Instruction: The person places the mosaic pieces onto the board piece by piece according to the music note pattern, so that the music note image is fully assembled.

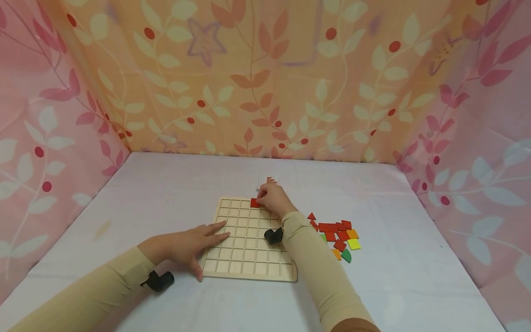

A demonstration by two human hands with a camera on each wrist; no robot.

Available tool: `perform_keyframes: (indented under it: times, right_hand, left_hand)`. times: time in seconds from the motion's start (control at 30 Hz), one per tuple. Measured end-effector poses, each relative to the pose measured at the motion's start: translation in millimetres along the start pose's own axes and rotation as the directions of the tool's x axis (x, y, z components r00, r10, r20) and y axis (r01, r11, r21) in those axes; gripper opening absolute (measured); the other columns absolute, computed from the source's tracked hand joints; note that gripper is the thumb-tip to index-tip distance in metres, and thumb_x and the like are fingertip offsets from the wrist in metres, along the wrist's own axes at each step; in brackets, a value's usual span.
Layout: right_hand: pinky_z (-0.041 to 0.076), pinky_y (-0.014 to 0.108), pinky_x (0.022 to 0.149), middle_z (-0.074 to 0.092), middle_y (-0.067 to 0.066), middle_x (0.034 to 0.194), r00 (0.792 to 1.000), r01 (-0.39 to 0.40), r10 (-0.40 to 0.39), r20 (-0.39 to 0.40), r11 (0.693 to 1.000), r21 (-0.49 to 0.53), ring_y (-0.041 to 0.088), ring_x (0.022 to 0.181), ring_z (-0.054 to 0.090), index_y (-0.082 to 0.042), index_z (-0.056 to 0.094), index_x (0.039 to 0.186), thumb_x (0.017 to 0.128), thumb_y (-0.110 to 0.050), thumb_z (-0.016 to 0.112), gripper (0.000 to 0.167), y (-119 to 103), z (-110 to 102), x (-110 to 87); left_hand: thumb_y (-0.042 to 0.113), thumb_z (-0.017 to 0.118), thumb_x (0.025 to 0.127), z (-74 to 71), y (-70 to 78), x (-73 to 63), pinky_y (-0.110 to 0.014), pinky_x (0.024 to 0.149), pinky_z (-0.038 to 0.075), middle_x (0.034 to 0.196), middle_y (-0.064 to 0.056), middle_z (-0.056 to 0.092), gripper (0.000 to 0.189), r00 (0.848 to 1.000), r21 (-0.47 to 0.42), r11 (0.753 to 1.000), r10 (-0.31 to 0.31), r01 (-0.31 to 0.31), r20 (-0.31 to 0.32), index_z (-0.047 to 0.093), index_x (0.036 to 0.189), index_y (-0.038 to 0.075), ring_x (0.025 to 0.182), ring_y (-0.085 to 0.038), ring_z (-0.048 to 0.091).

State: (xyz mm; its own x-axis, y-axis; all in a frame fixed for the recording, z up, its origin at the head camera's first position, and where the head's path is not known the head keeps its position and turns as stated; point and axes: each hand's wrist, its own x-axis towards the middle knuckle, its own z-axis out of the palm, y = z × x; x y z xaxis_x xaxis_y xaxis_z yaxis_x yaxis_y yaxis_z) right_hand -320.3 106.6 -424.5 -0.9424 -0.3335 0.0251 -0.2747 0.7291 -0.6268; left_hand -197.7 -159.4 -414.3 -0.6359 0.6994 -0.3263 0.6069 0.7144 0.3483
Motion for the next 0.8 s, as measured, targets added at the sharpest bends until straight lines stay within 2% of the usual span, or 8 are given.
perform_keyframes:
  times: [0.13, 0.3, 0.47, 0.63, 0.8]
  right_hand:
    - [0.042, 0.032, 0.078, 0.060, -0.001, 0.081, 1.000, -0.008, 0.008, 0.025, 1.000, -0.011, 0.016, 0.083, 0.052, -0.014, 0.065, 0.072, 0.078, -0.014, 0.072, 0.009, -0.6, -0.1, 0.7]
    - [0.041, 0.033, 0.080, 0.061, -0.001, 0.083, 0.999, -0.034, 0.035, 0.041, 0.999, -0.031, 0.017, 0.087, 0.052, -0.014, 0.069, 0.074, 0.078, -0.016, 0.072, 0.005, -2.7, -1.7, 1.0]
    - [0.043, 0.031, 0.079, 0.066, -0.004, 0.080, 0.996, -0.063, 0.066, 0.052, 0.997, -0.052, 0.014, 0.083, 0.055, -0.015, 0.074, 0.077, 0.079, -0.018, 0.072, 0.004, -0.4, -2.8, 1.6]
    - [0.045, 0.030, 0.076, 0.067, -0.005, 0.077, 0.998, -0.042, 0.045, 0.048, 0.997, -0.060, 0.012, 0.079, 0.057, -0.015, 0.074, 0.077, 0.079, -0.016, 0.071, 0.004, -0.3, -4.2, 0.7]
    - [0.045, 0.029, 0.075, 0.065, -0.004, 0.081, 0.997, -0.047, 0.049, 0.057, 0.998, -0.036, 0.013, 0.080, 0.056, -0.015, 0.073, 0.079, 0.081, -0.014, 0.069, 0.004, -1.7, -7.5, -2.1]
  left_hand:
    - [0.064, 0.070, 0.055, 0.0, 0.2, 0.0, -0.049, 0.106, 0.021, 0.154, -0.001, -0.004, 0.114, 1.000, -0.001, 1.000, 0.006, -0.006, -0.001, 0.014, 0.147, 0.028, 0.137, -0.034, 0.012]
    - [0.064, 0.069, 0.055, 0.4, -0.6, -0.1, -0.050, 0.106, 0.020, 0.154, -0.001, -0.004, 0.113, 1.000, -0.003, 1.000, 0.002, -0.002, 0.001, 0.014, 0.147, 0.029, 0.136, -0.037, 0.011]
    - [0.064, 0.069, 0.056, 0.2, 0.1, -0.5, -0.050, 0.106, 0.020, 0.154, -0.003, -0.005, 0.113, 1.000, -0.001, 1.000, 0.015, -0.015, 0.005, 0.013, 0.148, 0.027, 0.136, -0.039, 0.011]
    - [0.063, 0.069, 0.056, -0.5, 1.1, -0.7, -0.050, 0.106, 0.021, 0.154, -0.004, -0.003, 0.113, 1.000, 0.008, 1.000, 0.014, -0.014, 0.000, 0.014, 0.148, 0.026, 0.136, -0.038, 0.013]
    - [0.062, 0.071, 0.056, -0.8, 1.9, 0.0, -0.049, 0.106, 0.021, 0.154, -0.004, -0.002, 0.113, 1.000, 0.011, 1.000, 0.015, -0.015, -0.001, 0.015, 0.148, 0.026, 0.136, -0.036, 0.013]
